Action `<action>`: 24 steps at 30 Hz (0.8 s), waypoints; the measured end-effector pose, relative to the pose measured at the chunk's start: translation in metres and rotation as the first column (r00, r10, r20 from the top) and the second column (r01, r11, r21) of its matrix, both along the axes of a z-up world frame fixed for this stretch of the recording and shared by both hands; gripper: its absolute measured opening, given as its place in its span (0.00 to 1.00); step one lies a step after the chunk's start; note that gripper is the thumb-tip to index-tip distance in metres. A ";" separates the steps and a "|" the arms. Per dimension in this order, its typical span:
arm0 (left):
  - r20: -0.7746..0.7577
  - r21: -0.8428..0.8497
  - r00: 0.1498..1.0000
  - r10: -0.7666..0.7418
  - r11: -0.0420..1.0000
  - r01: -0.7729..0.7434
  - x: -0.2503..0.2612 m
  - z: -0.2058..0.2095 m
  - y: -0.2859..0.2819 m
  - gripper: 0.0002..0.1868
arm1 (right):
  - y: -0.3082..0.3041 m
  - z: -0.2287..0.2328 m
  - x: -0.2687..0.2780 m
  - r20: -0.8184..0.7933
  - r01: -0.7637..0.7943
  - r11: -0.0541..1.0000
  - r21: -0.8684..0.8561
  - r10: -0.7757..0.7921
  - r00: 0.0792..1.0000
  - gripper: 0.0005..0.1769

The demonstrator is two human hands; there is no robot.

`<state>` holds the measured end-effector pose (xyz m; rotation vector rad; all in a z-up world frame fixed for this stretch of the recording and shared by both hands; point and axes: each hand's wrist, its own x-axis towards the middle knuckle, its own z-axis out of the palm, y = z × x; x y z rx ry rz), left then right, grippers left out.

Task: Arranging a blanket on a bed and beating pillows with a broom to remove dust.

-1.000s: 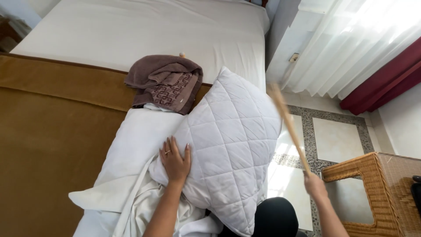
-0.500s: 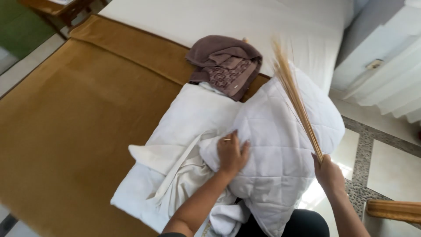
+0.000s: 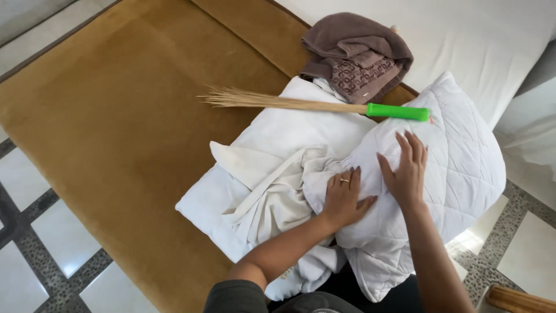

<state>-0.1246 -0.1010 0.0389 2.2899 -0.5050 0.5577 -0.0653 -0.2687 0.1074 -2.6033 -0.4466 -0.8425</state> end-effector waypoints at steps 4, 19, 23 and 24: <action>0.064 0.054 0.998 0.008 0.998 -0.011 0.010 -0.004 -0.001 0.46 | -0.085 -0.115 -0.096 -0.052 0.428 0.842 0.327 -0.436 0.898 0.22; -0.488 -0.260 0.747 -0.452 0.892 0.370 0.093 -0.007 -0.094 0.31 | -0.189 -0.159 -0.098 -0.449 0.507 -0.143 0.850 0.308 0.839 0.45; -0.423 -0.516 0.626 -0.655 0.742 0.428 0.019 0.052 -0.127 0.27 | -0.316 -0.168 -0.107 -0.669 0.675 -0.011 0.738 -0.144 0.729 0.34; -0.415 -0.581 0.533 -0.737 0.666 0.469 -0.006 0.064 -0.131 0.23 | -0.356 -0.169 -0.123 -0.642 0.699 0.152 0.699 -0.297 0.706 0.28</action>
